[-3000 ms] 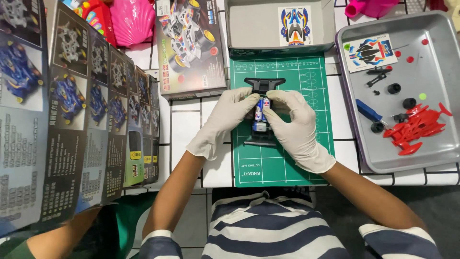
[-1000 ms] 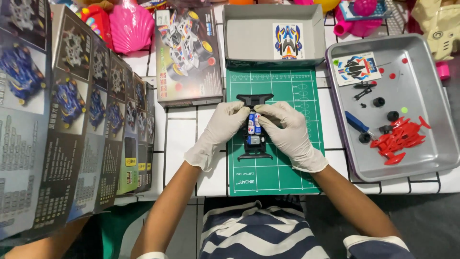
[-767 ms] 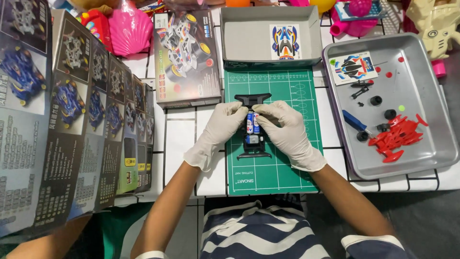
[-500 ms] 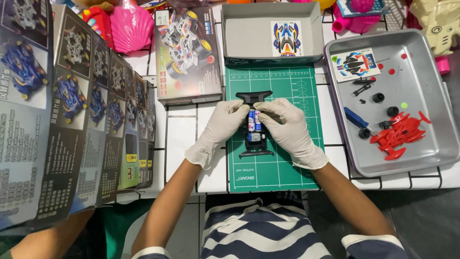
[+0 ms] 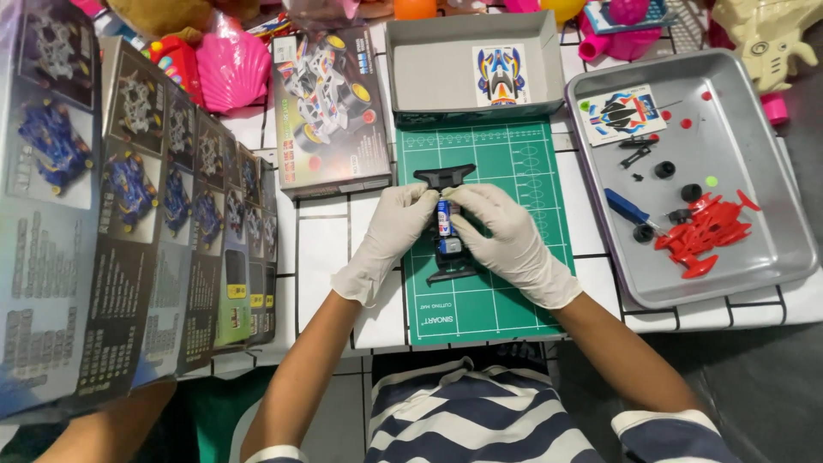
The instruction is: Assembling a mini 4WD toy car by installing the motor and other internal components into the chassis.
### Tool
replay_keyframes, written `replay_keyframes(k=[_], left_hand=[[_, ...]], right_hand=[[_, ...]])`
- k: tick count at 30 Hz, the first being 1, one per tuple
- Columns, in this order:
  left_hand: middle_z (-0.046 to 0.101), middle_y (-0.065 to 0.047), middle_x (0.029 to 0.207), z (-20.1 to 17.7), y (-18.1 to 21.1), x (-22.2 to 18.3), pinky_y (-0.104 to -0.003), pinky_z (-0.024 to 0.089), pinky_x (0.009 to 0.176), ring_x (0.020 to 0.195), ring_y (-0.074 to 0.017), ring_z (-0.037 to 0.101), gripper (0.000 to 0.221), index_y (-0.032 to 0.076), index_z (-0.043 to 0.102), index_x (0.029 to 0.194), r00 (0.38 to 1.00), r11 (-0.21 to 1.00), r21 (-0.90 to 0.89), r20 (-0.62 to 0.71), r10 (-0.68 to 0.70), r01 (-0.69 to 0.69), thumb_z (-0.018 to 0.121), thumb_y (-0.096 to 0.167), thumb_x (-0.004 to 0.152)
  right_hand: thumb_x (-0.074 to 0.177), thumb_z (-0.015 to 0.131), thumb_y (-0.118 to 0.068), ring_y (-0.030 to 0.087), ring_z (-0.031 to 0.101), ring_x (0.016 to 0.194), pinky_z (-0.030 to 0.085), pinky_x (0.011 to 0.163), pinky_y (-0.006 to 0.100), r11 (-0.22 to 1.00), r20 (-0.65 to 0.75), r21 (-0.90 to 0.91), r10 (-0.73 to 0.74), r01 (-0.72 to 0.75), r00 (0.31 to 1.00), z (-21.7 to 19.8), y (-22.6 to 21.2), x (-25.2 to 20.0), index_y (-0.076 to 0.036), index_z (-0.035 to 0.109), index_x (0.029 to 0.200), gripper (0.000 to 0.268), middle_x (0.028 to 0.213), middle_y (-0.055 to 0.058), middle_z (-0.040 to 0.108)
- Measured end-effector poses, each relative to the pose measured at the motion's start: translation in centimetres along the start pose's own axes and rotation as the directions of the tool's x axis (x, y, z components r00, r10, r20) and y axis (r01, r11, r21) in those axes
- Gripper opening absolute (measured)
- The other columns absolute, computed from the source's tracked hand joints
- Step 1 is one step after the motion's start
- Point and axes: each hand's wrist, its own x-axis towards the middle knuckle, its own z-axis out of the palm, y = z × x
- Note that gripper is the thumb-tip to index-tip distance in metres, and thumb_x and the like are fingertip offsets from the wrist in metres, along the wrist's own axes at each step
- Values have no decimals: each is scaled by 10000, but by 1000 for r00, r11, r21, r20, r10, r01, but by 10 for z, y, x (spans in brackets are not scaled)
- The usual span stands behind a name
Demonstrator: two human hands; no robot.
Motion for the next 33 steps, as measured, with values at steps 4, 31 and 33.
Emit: replay_keyframes(k=[4, 31, 33], left_hand=[[432, 107, 468, 0, 28, -9, -142, 249, 470, 472, 8, 351, 377, 186, 545, 580, 999, 1000, -15, 28, -19, 19, 663, 164, 938], [502, 48, 525, 2, 2, 1, -138, 305, 470, 479, -12, 400, 275, 125, 603, 648, 988, 990, -9, -61, -139, 138, 669, 92, 913], [519, 37, 507, -3, -8, 3, -130, 316, 450, 453, -10, 425, 283, 130, 617, 647, 990, 992, -17, -65, -123, 122, 661, 105, 925]], right_hand=[[915, 757, -121, 334, 725, 968, 603, 816, 403, 999, 51, -32, 45, -44, 998, 0, 2, -3, -99, 730, 1186, 274, 1071, 118, 701], [895, 751, -66, 319, 625, 1089, 528, 937, 400, 963, 124, 268, -51, 16, 991, -7, -1, 9, -101, 616, 979, 163, 1113, 60, 557], [904, 760, -91, 271, 651, 940, 556, 867, 378, 976, 178, 191, -139, 105, 974, -1, 11, 1, -123, 641, 948, 131, 936, 33, 607]])
